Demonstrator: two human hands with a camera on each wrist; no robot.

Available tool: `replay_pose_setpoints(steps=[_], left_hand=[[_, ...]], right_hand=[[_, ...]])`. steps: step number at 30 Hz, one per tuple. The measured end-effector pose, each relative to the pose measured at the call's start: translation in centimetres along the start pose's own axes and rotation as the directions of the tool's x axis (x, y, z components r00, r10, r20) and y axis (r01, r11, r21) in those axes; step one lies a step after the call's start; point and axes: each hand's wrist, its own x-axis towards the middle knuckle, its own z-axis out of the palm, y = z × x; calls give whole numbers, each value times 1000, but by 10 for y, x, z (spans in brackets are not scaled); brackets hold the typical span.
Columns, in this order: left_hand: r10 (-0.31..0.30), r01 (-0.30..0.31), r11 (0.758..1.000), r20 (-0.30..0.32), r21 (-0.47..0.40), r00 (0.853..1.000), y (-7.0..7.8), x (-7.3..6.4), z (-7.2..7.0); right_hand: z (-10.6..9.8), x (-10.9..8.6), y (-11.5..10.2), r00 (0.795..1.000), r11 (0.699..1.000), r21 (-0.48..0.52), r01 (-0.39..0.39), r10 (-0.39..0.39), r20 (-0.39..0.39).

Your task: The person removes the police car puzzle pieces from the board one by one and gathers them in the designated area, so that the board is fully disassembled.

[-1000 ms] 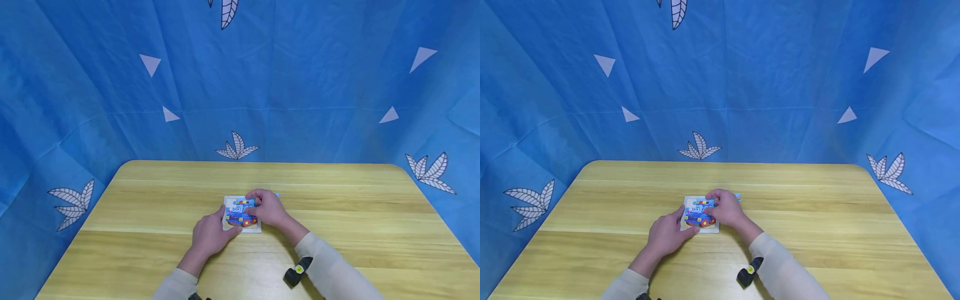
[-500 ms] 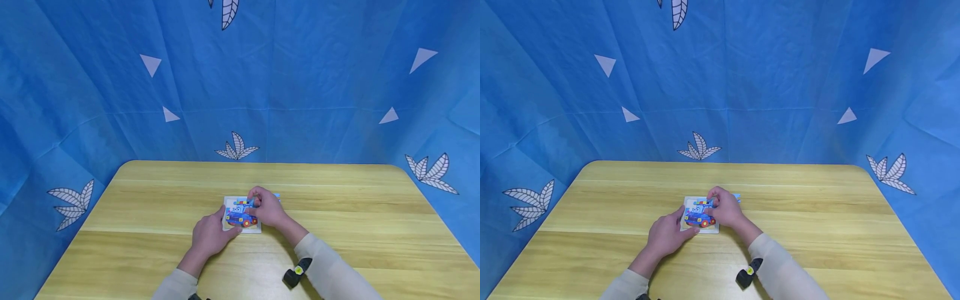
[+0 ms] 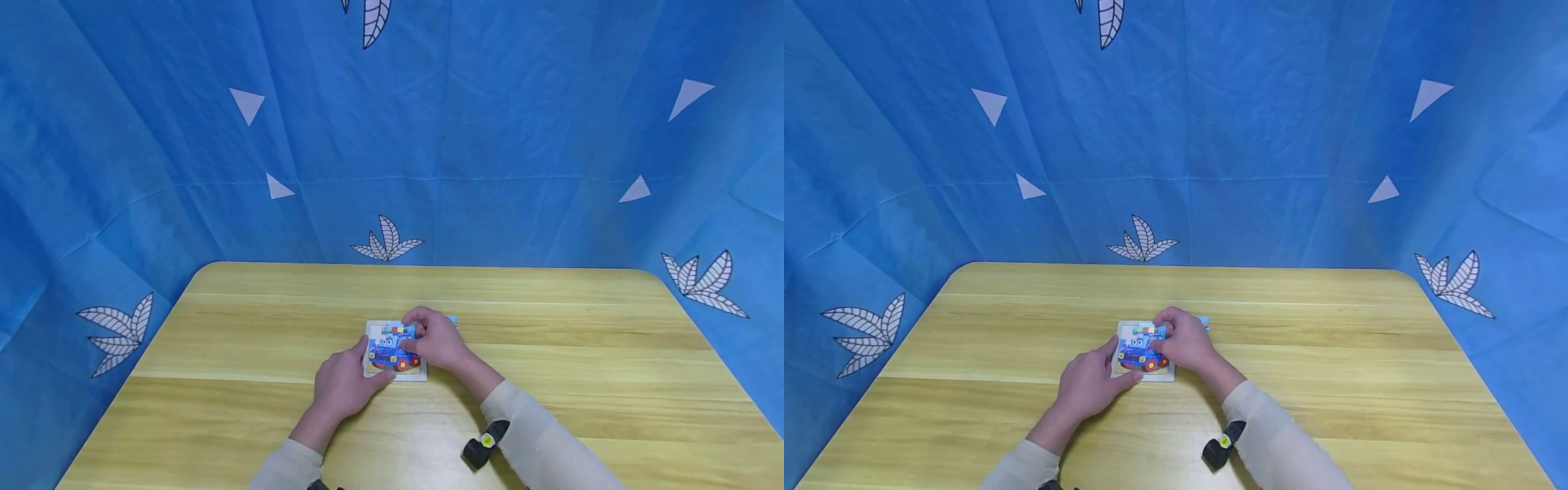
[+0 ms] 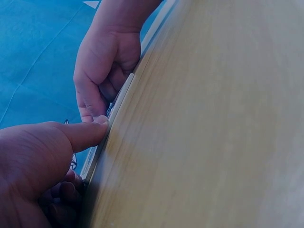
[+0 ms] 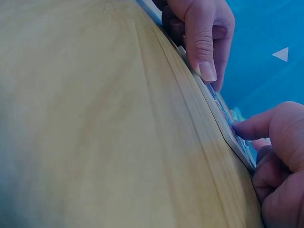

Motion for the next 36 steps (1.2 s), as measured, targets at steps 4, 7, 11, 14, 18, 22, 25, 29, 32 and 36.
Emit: replay_pose_setpoints(steps=[4,7,11,14,18,22,25,29,32,36], left_hand=[[-2,2,1000,3,3,1000,0,0,0],[-2,2,1000,8,2,1000,0,0,-1],[1,-1,1000,7,4,1000,0,1,-1],[3,-3,1000,6,7,1000,-1,1,0],[8,-8,1000,3,6,1000,-2,2,0],[14,-14,1000,0,4,1000,-3,1,1],[14,-14,1000,1,3,1000,-2,1,0],[20,-20,1000,-1,8,1000,-1,0,-1],[26,-26,1000,-7,14,1000,-1,0,-1],[24,-24,1000,-7,18,1000,0,-1,-2]], right_hand=[[-1,0,0,1000,1000,-5,2,-2,-10],[-1,0,0,1000,1000,3,10,-10,-7],[-1,0,2,999,999,26,30,-30,9],[-1,0,2,999,998,48,36,-37,31],[-2,0,1,998,997,74,29,-33,53],[-2,0,3,997,996,79,29,-35,63],[-1,0,3,997,997,60,45,-49,59],[2,-2,2,997,997,-18,76,-75,35],[3,-4,0,996,993,-76,86,-85,17],[4,-4,-1,997,992,-101,82,-81,12]])
